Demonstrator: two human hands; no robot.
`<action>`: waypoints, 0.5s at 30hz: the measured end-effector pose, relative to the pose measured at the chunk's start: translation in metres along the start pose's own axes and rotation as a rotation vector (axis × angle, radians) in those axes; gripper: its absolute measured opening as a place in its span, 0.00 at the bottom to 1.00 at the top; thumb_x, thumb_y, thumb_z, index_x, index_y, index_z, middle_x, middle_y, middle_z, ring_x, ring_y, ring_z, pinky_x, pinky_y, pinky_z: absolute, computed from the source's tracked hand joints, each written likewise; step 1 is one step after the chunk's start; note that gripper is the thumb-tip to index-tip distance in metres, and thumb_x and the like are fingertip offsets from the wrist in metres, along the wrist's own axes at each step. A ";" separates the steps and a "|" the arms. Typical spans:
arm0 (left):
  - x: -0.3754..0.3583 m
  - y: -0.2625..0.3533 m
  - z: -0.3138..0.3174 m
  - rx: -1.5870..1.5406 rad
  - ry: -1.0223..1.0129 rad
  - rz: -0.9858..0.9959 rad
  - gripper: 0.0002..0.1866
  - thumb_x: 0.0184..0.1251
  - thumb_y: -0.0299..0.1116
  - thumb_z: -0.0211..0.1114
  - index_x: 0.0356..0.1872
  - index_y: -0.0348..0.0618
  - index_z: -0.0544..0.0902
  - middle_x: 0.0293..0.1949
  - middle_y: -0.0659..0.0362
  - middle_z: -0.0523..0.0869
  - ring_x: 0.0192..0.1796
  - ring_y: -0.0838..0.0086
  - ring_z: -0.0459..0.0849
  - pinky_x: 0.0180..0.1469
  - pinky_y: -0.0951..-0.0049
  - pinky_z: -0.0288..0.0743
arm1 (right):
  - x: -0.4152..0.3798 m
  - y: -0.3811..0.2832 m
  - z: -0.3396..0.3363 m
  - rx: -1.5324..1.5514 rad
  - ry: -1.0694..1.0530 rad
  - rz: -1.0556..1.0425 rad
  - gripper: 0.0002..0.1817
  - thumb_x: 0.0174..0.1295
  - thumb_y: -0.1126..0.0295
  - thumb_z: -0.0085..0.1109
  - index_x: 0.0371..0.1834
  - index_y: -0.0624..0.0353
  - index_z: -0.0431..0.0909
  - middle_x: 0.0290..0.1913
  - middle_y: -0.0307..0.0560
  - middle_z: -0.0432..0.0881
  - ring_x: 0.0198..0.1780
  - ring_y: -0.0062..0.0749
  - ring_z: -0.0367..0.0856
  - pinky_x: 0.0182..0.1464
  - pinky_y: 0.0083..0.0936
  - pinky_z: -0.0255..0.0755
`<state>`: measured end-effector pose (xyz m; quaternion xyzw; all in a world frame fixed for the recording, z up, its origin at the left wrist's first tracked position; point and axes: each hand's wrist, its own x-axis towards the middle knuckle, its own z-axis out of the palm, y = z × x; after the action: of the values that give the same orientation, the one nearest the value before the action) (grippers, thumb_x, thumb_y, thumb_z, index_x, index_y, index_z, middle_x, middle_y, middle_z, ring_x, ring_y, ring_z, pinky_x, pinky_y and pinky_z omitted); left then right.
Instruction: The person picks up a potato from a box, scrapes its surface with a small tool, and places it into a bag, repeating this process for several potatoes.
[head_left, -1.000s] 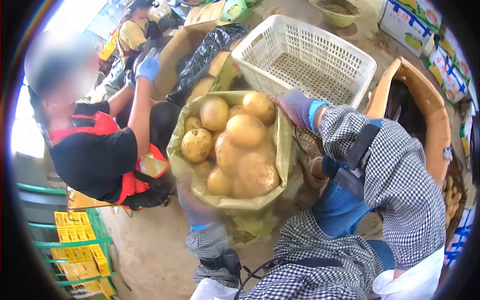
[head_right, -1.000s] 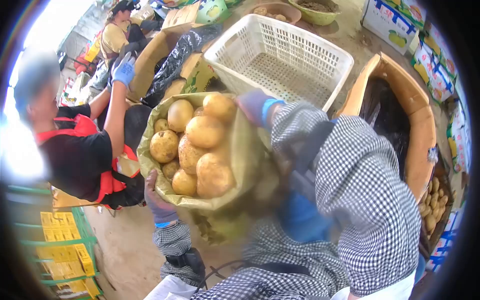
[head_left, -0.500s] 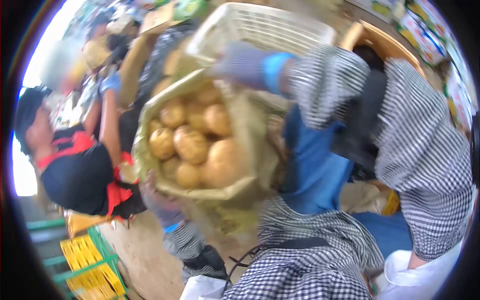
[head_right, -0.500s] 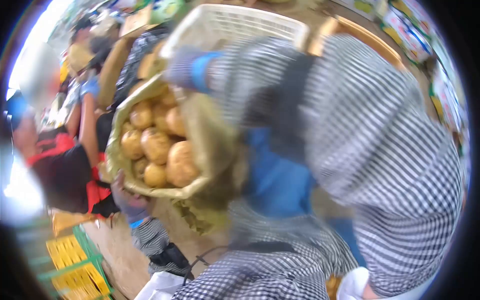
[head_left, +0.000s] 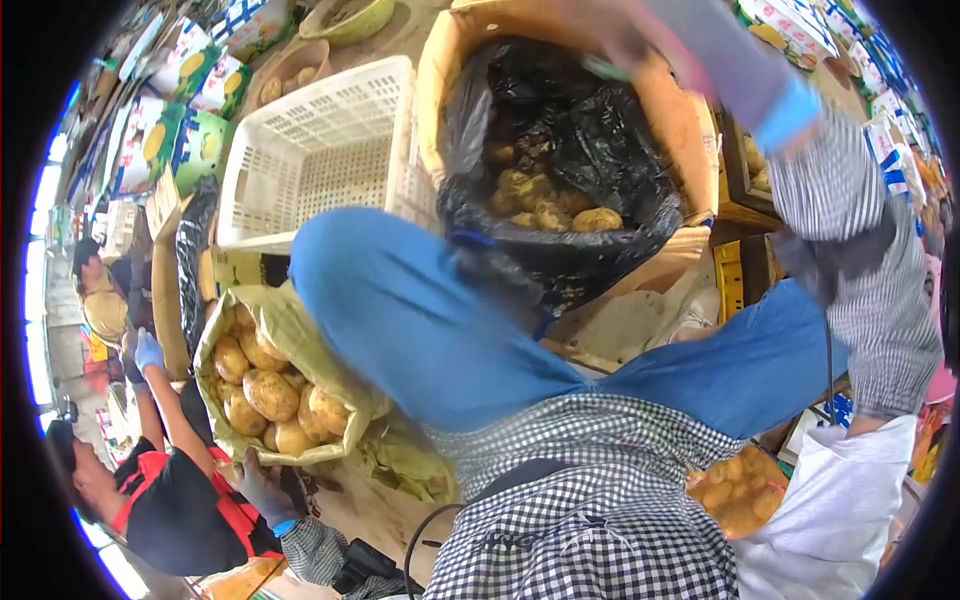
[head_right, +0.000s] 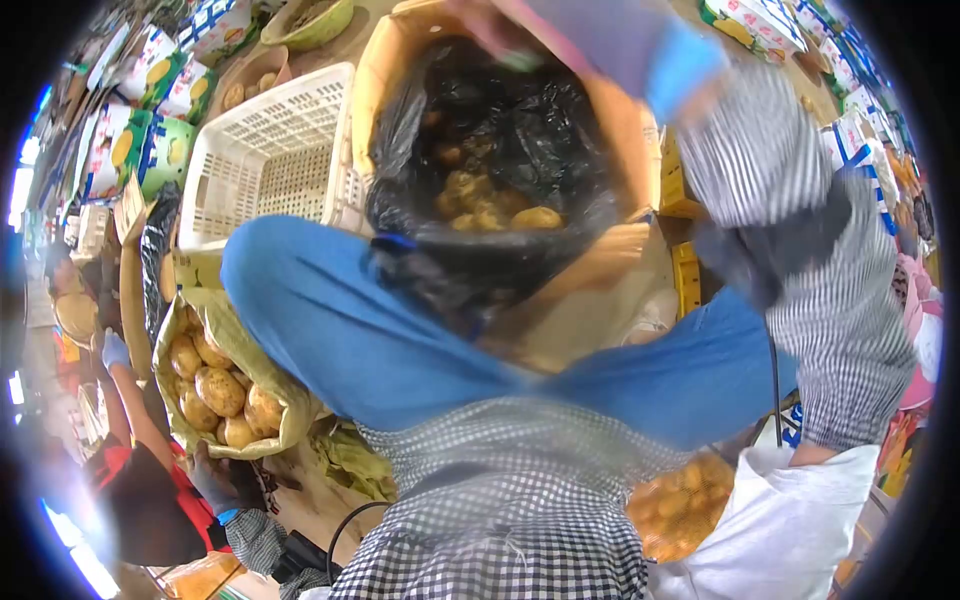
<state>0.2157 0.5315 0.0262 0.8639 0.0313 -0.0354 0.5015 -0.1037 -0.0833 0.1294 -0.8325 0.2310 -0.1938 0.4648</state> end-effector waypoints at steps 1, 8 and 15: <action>0.011 -0.011 -0.001 0.078 0.008 0.075 0.19 0.66 0.37 0.63 0.54 0.41 0.77 0.49 0.58 0.81 0.48 0.72 0.80 0.40 0.76 0.76 | -0.021 0.022 -0.022 0.040 0.076 0.111 0.14 0.60 0.64 0.58 0.40 0.63 0.83 0.32 0.51 0.83 0.32 0.35 0.82 0.38 0.33 0.78; -0.003 0.050 0.038 0.061 0.465 0.114 0.25 0.61 0.40 0.69 0.52 0.29 0.78 0.46 0.49 0.83 0.46 0.58 0.83 0.46 0.59 0.79 | -0.083 0.119 -0.025 -0.187 0.067 0.379 0.19 0.58 0.60 0.60 0.39 0.68 0.82 0.31 0.53 0.83 0.32 0.38 0.83 0.39 0.34 0.78; -0.059 0.221 0.154 -0.125 0.396 0.875 0.30 0.70 0.39 0.64 0.64 0.28 0.66 0.58 0.44 0.74 0.57 0.59 0.77 0.57 0.56 0.77 | -0.017 0.184 0.078 -0.806 -0.355 0.319 0.22 0.55 0.57 0.60 0.43 0.65 0.83 0.45 0.68 0.81 0.46 0.51 0.84 0.49 0.40 0.78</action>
<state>0.1724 0.2872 0.1461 0.7543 -0.2383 0.3458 0.5047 -0.1131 -0.1051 -0.0702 -0.9211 0.3296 0.1306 0.1608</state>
